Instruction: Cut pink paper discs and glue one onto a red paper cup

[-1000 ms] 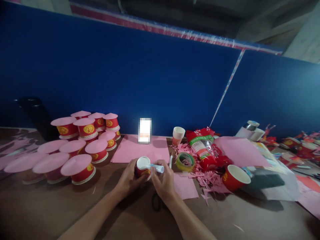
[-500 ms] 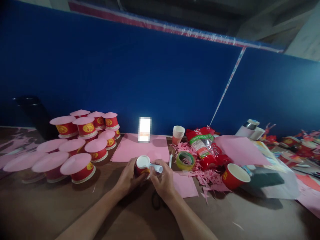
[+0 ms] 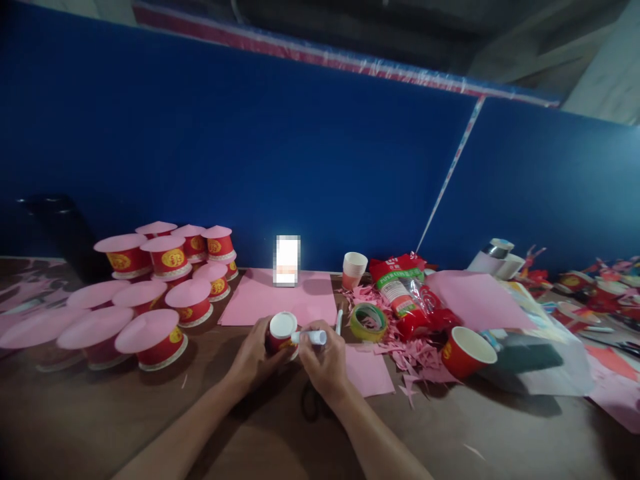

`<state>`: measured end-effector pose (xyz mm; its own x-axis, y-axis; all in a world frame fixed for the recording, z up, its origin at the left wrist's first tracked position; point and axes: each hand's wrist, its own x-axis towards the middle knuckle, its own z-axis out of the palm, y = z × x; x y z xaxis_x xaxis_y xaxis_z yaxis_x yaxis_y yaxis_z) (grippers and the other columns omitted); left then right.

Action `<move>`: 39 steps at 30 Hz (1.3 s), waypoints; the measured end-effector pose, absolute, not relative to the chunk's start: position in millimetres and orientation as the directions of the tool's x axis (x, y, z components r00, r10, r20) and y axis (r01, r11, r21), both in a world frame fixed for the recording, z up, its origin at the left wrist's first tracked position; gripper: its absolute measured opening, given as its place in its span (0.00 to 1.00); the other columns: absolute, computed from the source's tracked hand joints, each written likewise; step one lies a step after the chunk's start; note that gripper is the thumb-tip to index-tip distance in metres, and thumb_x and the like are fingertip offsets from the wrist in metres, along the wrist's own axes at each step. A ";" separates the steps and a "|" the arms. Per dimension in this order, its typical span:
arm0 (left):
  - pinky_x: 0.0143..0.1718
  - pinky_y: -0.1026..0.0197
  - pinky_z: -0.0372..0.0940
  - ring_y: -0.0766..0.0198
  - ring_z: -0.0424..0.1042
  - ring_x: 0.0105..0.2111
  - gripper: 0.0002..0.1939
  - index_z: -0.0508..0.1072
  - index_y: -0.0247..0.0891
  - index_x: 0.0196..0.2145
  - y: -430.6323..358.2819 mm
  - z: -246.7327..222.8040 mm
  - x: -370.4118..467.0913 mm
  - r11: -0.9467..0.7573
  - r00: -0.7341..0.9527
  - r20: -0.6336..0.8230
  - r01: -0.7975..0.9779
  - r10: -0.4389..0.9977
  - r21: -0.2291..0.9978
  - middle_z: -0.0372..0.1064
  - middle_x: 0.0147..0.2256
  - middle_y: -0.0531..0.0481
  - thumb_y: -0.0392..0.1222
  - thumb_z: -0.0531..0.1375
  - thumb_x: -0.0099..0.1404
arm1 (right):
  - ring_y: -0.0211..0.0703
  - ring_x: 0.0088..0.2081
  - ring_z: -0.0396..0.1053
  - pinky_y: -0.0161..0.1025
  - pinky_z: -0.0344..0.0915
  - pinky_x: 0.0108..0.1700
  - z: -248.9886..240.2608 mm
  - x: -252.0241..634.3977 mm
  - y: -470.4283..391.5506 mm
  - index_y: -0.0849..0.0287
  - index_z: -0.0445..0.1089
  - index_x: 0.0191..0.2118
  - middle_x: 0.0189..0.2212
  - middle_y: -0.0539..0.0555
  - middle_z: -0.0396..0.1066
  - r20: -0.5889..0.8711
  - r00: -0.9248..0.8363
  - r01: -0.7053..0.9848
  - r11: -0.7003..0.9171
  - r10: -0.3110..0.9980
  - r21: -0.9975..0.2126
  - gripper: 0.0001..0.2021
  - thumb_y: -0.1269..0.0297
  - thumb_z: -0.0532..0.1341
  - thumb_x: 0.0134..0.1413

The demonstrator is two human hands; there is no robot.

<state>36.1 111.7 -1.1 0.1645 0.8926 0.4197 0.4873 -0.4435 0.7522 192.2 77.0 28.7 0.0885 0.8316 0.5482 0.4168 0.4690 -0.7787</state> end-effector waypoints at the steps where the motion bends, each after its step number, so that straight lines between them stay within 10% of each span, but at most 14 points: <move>1: 0.41 0.52 0.62 0.56 0.66 0.40 0.24 0.63 0.38 0.45 111.1 -0.3 36.1 -0.443 0.162 0.420 0.487 0.893 0.753 0.64 0.40 0.45 0.43 0.61 0.50 | 0.36 0.22 0.61 0.31 0.59 0.24 28.6 192.4 77.3 0.59 0.65 0.29 0.21 0.49 0.65 0.548 0.112 0.414 0.463 0.829 -0.784 0.04 0.66 0.55 0.50; 39: 0.40 0.55 0.61 0.57 0.65 0.40 0.25 0.63 0.38 0.45 113.0 -1.4 33.8 -0.426 0.152 0.414 0.545 0.897 0.722 0.63 0.41 0.46 0.48 0.61 0.50 | 0.40 0.30 0.65 0.35 0.63 0.33 26.3 189.3 74.0 0.59 0.63 0.36 0.30 0.53 0.66 0.579 0.025 0.443 0.510 0.815 -0.737 0.06 0.70 0.56 0.49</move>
